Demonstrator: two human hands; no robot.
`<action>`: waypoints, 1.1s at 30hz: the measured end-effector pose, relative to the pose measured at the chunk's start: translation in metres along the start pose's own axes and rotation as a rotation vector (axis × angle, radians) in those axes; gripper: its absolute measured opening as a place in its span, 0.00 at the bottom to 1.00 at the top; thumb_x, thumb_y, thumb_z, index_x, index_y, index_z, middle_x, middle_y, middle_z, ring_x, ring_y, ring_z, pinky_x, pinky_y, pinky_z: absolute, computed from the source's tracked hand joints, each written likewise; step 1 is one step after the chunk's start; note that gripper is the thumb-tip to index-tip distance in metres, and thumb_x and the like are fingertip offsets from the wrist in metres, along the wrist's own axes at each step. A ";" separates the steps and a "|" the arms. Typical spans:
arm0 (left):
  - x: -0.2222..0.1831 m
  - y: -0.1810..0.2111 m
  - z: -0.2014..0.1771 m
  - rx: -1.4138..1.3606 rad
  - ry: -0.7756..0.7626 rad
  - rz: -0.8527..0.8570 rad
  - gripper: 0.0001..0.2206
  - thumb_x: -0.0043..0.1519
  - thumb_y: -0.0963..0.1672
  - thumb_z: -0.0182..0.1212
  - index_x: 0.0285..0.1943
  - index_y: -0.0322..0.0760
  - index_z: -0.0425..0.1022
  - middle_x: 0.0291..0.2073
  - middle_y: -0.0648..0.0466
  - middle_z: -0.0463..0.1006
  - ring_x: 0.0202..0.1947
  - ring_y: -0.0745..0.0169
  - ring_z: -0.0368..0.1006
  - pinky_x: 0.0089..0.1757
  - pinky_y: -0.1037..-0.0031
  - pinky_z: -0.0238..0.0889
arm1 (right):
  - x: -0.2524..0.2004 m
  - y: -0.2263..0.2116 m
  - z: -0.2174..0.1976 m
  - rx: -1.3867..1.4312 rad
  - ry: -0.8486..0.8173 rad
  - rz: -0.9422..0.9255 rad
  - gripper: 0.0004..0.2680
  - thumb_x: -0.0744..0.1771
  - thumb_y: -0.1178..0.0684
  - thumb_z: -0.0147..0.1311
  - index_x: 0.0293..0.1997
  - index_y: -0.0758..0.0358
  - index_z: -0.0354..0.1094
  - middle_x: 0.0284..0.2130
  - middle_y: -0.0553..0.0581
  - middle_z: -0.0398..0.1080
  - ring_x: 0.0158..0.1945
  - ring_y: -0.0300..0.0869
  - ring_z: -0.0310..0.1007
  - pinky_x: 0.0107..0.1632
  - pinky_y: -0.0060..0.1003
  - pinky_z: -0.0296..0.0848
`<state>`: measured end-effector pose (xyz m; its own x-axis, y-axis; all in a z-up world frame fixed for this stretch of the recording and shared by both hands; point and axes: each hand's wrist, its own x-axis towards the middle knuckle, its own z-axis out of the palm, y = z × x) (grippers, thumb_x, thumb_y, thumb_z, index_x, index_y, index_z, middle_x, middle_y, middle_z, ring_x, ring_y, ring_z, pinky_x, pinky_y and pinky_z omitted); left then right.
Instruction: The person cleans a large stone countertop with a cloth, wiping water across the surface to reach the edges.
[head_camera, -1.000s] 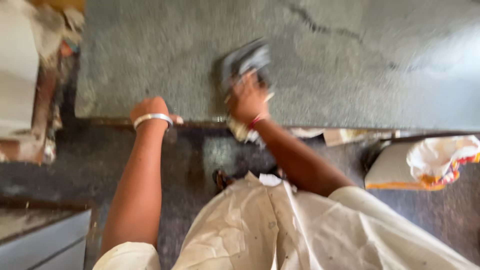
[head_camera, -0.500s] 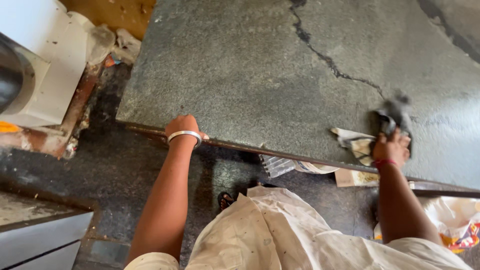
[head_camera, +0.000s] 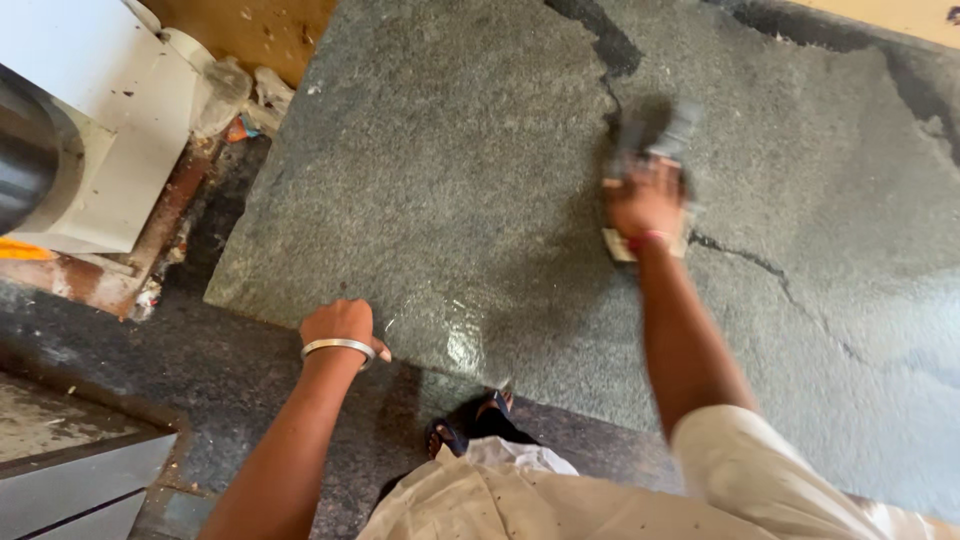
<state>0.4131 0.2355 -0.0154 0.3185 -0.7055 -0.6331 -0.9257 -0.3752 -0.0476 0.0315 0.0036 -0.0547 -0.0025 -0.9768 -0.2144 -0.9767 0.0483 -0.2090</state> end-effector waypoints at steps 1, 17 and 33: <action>0.002 0.005 0.002 0.046 -0.038 -0.015 0.27 0.44 0.54 0.84 0.47 0.41 0.82 0.52 0.46 0.80 0.54 0.46 0.77 0.51 0.61 0.73 | -0.003 -0.033 0.004 -0.002 0.000 -0.150 0.27 0.67 0.51 0.37 0.79 0.40 0.40 0.78 0.59 0.32 0.80 0.51 0.27 0.75 0.55 0.22; 0.005 -0.080 0.027 -0.109 0.061 0.082 0.32 0.48 0.61 0.73 0.57 0.46 0.81 0.66 0.45 0.69 0.75 0.48 0.54 0.64 0.53 0.55 | -0.080 0.133 0.082 -0.031 0.244 -0.309 0.26 0.65 0.49 0.50 0.73 0.64 0.56 0.73 0.71 0.51 0.76 0.62 0.48 0.73 0.54 0.50; 0.282 -0.229 0.141 -0.933 0.708 0.081 0.30 0.74 0.55 0.23 0.74 0.38 0.62 0.67 0.41 0.74 0.68 0.37 0.66 0.66 0.55 0.57 | -0.109 -0.184 0.149 -0.053 0.236 -0.347 0.25 0.71 0.38 0.44 0.76 0.60 0.54 0.74 0.74 0.49 0.79 0.63 0.35 0.72 0.65 0.38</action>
<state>0.6861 0.2071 -0.2921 0.5802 -0.8142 -0.0232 -0.5341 -0.4018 0.7438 0.2434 0.1321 -0.1353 0.2851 -0.9546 0.0859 -0.9381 -0.2963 -0.1796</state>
